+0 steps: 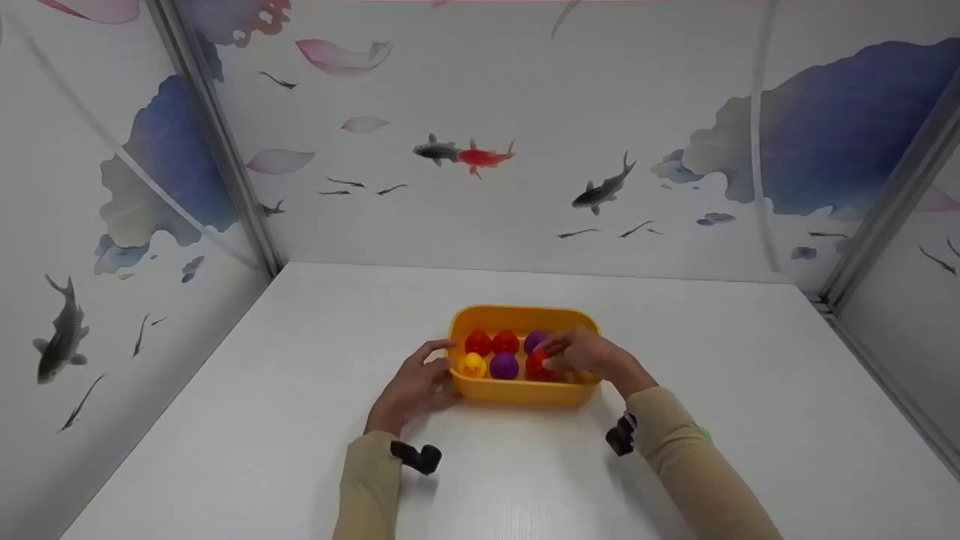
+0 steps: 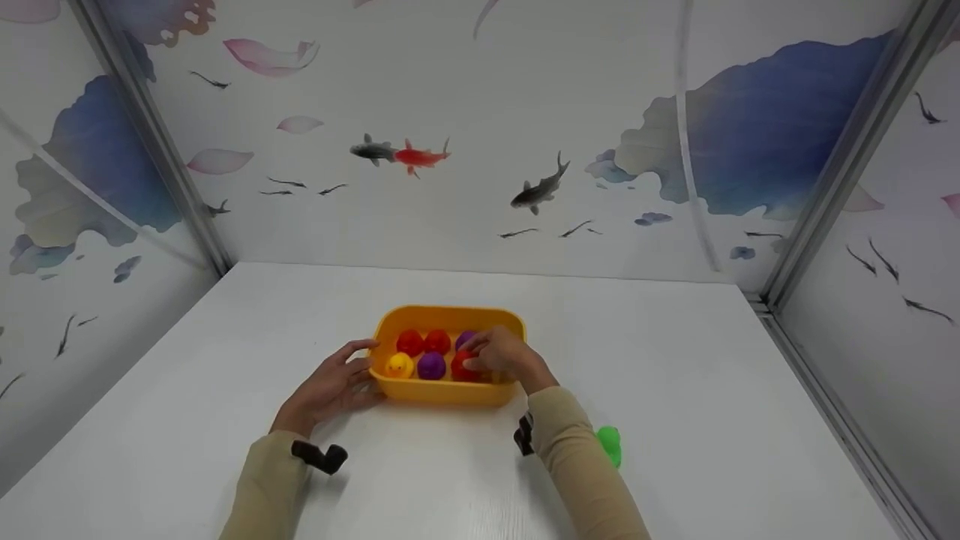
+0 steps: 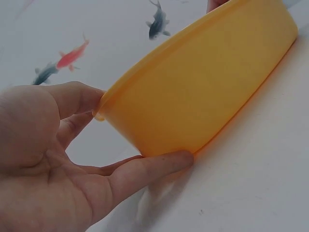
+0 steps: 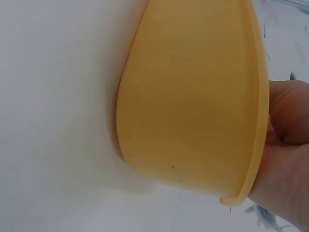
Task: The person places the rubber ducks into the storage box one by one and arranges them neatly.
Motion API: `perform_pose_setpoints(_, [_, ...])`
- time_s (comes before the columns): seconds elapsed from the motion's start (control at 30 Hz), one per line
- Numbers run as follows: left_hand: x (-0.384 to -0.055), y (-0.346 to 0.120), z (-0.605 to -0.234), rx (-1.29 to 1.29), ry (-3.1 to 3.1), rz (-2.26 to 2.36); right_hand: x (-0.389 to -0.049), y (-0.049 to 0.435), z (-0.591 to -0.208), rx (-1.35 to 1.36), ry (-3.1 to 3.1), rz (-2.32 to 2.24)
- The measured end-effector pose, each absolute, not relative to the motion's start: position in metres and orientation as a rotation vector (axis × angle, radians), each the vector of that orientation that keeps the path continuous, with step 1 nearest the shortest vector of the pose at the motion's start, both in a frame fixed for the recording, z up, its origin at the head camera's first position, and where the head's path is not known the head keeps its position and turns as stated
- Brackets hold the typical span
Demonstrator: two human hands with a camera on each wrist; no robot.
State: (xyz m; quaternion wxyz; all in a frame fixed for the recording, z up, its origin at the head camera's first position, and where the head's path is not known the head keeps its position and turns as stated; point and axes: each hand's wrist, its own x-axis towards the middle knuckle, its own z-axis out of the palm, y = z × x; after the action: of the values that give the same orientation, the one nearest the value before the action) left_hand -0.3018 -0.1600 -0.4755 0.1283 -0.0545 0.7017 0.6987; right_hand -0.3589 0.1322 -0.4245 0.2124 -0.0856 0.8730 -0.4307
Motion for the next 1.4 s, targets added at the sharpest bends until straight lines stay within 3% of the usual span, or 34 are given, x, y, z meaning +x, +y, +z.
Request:
perform_pose_setpoints(1.1, [-0.300, -0.160, -0.480, -0.087, 2.210, 1.906, -0.352, 0.125, -0.424, -0.179, 2.488, -1.162])
perform_pose_setpoints(1.4, [-0.301, -0.160, -0.477, -0.134, 2.162, 1.942, -0.344, 0.147, -0.403, -0.374, 2.602, -1.092])
